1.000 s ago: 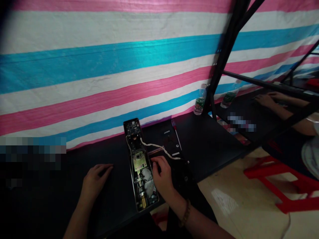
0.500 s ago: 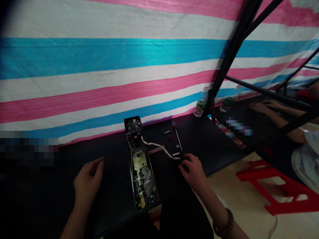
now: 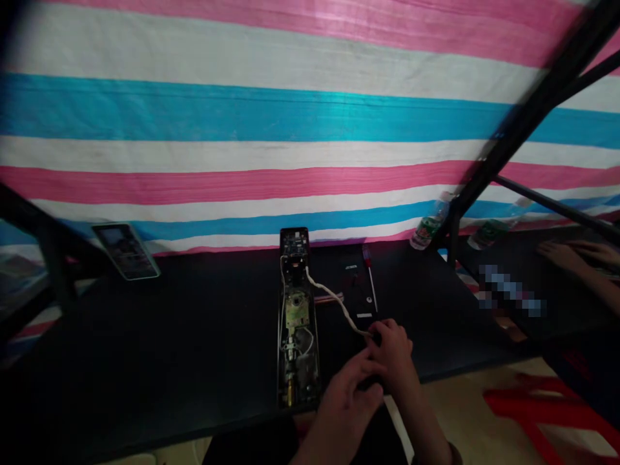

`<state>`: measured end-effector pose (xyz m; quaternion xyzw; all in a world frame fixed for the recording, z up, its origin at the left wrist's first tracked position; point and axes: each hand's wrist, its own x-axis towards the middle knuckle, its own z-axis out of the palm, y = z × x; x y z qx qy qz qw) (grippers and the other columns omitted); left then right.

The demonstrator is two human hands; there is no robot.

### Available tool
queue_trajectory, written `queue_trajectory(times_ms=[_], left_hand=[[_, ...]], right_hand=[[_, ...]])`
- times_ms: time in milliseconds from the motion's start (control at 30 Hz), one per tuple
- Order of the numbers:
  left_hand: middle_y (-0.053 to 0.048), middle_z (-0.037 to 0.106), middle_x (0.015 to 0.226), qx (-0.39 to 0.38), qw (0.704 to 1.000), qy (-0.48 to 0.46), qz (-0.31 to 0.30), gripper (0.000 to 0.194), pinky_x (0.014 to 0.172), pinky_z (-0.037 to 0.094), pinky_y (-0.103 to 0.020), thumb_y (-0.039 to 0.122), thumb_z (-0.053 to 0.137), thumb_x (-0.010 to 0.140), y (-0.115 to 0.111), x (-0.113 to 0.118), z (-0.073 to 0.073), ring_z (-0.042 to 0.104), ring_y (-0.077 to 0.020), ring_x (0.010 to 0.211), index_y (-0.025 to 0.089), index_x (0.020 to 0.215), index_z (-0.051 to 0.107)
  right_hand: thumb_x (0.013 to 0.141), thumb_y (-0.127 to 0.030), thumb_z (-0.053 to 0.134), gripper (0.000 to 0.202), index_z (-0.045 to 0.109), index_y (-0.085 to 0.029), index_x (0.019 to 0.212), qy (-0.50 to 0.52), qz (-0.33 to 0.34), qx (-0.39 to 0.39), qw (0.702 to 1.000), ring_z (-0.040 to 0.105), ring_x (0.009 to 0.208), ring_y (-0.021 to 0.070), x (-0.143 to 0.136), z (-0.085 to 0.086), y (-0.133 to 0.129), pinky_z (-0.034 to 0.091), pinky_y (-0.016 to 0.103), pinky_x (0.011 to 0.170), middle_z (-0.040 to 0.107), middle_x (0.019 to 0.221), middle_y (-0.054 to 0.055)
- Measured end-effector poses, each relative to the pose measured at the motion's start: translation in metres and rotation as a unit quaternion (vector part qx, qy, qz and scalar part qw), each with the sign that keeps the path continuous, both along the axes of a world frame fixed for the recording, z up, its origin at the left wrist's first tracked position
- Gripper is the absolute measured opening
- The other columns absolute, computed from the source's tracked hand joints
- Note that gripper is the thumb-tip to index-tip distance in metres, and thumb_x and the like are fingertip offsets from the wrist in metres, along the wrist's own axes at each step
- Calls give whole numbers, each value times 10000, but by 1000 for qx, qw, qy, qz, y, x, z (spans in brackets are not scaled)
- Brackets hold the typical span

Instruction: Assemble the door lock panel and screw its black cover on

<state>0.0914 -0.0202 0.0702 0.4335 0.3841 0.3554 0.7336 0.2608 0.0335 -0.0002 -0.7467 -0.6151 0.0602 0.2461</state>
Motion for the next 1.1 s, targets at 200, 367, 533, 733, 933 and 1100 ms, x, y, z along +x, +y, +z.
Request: queue_trajectory(times_ms=[200,367,533,733,933,1100], left_hand=[[-151,574,1445,28,996,-10,81,280,1083,434,-412,342,629,872,30,2,5,604,-286,1243,196,1072,760],[-124,752,1109,-1,989,-62,131,287,1020,474,-388,376,681,856,41,-9,16,679,-252,1081,176,1050,747],[-120,771,953,-2,986,-85,145,340,831,518,-330,453,732,827,40,-22,32,699,-221,909,164,1006,745],[-82,740,841,3,977,-123,176,343,717,501,-283,464,759,810,40,-36,50,645,-155,731,152,952,745],[-54,719,807,-3,962,-184,204,313,679,488,-254,424,772,811,40,-55,67,635,-130,705,152,964,741],[-69,736,882,17,961,-171,216,284,706,501,-254,408,737,851,39,-76,74,671,-150,773,166,1000,743]], right_hand=[[857,-425,623,252,772,-255,971,203,89,58,973,727,897,265,-12,44,-16,588,364,784,757,964,79],[907,-455,610,286,747,-301,1106,223,105,116,962,735,957,267,-22,45,-61,617,341,784,744,1089,85],[884,-590,597,558,594,-267,1339,77,31,181,980,624,1159,390,-12,-7,-80,547,561,925,618,1293,173],[965,-672,316,731,507,-156,1446,-72,-31,106,991,478,1326,473,-20,-51,-73,481,690,911,484,1454,254],[990,-554,309,613,645,-180,1340,26,-12,27,999,440,1397,412,-14,-39,-62,436,677,1019,504,1493,175],[969,-556,395,598,682,-136,1284,232,-37,29,972,554,1327,322,-4,-16,-65,486,489,1087,586,1435,128]])
